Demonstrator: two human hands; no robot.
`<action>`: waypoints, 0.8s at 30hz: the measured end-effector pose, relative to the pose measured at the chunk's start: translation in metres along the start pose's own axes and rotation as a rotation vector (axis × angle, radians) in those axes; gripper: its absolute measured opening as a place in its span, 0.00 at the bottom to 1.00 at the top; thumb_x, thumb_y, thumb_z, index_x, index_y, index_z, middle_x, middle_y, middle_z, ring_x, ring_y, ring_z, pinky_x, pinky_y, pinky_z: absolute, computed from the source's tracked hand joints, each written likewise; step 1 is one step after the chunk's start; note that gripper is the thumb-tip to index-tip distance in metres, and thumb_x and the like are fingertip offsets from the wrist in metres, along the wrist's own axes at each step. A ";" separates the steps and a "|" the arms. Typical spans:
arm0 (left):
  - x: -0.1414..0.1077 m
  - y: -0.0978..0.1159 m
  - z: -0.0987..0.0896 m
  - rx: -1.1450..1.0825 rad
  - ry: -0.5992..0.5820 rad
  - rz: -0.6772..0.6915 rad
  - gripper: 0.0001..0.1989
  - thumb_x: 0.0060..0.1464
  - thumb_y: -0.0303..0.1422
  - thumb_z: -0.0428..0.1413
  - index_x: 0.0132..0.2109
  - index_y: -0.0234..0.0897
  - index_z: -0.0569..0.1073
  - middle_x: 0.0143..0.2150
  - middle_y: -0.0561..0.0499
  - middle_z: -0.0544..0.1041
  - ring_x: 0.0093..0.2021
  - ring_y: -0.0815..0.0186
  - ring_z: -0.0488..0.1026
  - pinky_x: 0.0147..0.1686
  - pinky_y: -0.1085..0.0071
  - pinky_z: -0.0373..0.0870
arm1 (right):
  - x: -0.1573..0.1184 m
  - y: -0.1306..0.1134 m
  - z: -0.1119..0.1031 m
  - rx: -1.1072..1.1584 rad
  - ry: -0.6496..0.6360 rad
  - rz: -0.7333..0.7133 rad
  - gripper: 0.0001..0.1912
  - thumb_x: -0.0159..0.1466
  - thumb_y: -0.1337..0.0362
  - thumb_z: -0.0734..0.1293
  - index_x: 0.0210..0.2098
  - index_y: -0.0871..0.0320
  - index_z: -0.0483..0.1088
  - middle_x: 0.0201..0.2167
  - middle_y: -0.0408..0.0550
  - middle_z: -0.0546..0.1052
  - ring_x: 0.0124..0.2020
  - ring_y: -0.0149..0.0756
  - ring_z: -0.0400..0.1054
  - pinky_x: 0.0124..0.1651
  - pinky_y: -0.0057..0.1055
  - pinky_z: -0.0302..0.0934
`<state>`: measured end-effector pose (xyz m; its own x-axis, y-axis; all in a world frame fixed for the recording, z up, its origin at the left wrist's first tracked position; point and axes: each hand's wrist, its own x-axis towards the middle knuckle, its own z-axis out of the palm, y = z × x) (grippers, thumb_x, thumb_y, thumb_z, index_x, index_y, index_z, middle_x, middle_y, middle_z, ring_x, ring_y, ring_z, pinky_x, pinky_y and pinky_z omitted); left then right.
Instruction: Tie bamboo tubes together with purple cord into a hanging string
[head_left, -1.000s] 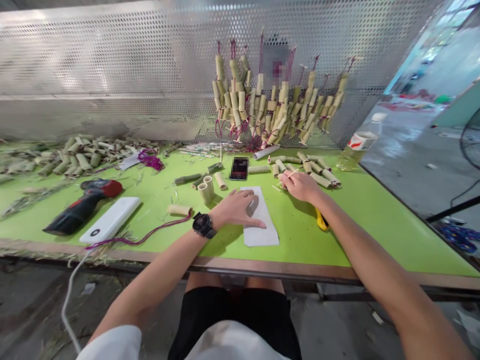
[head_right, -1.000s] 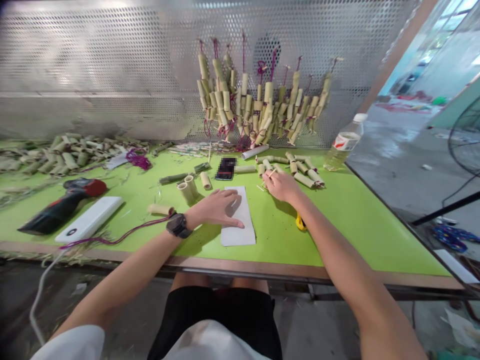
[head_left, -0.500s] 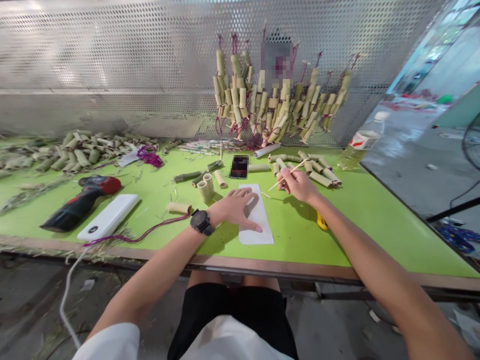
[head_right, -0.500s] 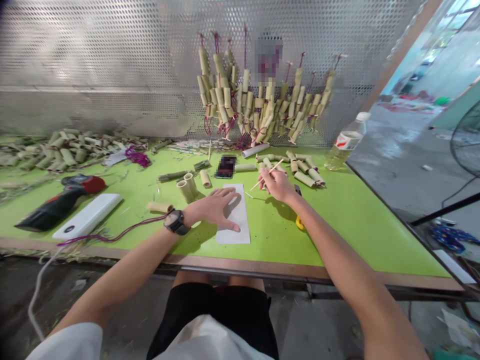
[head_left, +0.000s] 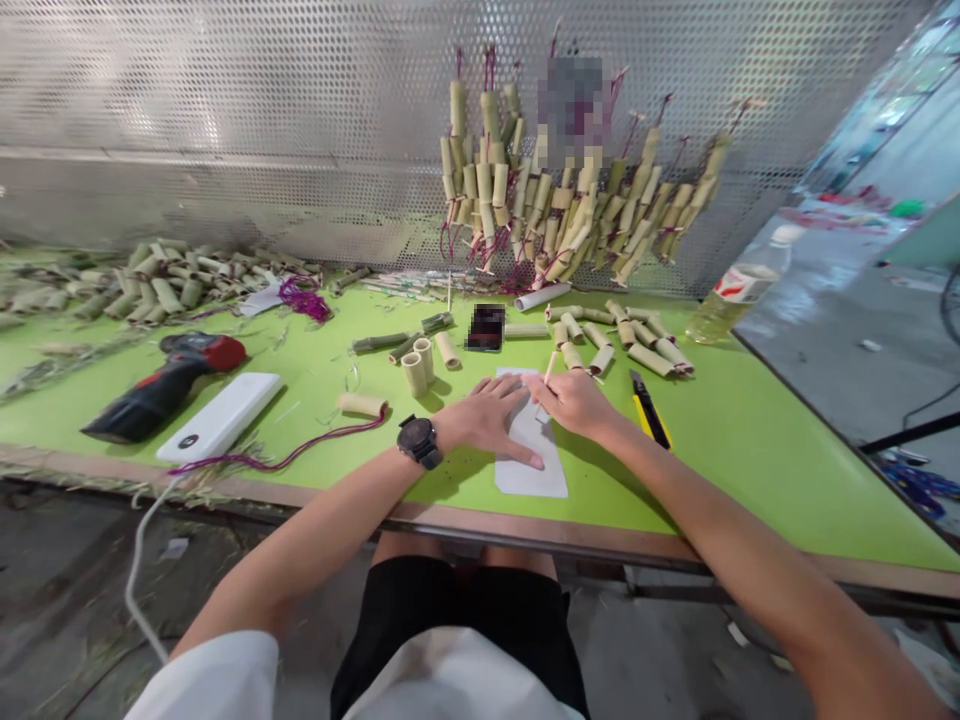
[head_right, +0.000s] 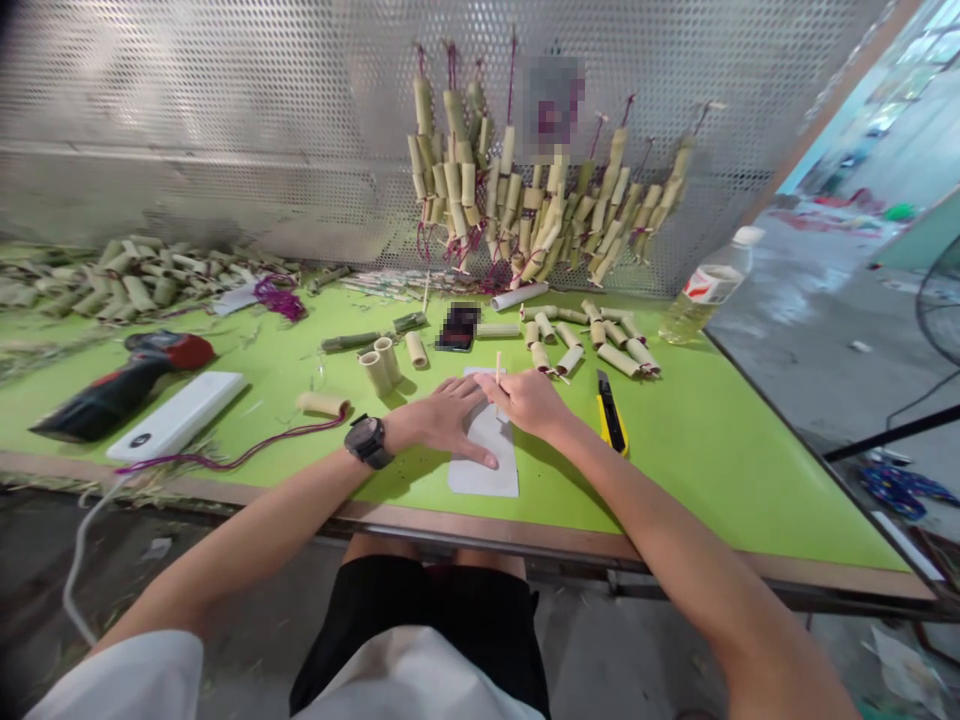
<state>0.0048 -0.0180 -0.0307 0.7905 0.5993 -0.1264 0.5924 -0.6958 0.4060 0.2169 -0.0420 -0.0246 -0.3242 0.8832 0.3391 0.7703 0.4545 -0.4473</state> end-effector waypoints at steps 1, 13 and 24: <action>0.001 0.000 0.002 -0.002 0.014 0.012 0.69 0.44 0.74 0.56 0.80 0.41 0.43 0.82 0.39 0.42 0.80 0.38 0.36 0.76 0.44 0.39 | -0.001 -0.002 0.003 -0.010 -0.001 -0.004 0.39 0.75 0.37 0.52 0.19 0.53 0.71 0.18 0.52 0.76 0.20 0.38 0.69 0.28 0.36 0.60; 0.004 -0.004 0.004 -0.011 0.001 0.024 0.68 0.46 0.73 0.57 0.80 0.36 0.44 0.82 0.37 0.39 0.81 0.40 0.35 0.77 0.45 0.35 | 0.004 0.007 0.019 -0.031 0.051 -0.010 0.41 0.76 0.39 0.46 0.22 0.54 0.72 0.17 0.53 0.74 0.19 0.38 0.68 0.24 0.35 0.59; 0.004 -0.006 0.003 -0.012 0.010 0.050 0.67 0.45 0.75 0.54 0.80 0.40 0.45 0.82 0.41 0.42 0.81 0.40 0.38 0.77 0.45 0.35 | 0.003 -0.004 0.026 0.151 0.190 -0.106 0.39 0.76 0.38 0.50 0.20 0.54 0.68 0.14 0.47 0.72 0.17 0.34 0.67 0.23 0.32 0.59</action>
<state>0.0050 -0.0128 -0.0365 0.8176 0.5675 -0.0970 0.5502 -0.7204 0.4223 0.1989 -0.0386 -0.0432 -0.2785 0.7986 0.5335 0.6426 0.5678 -0.5145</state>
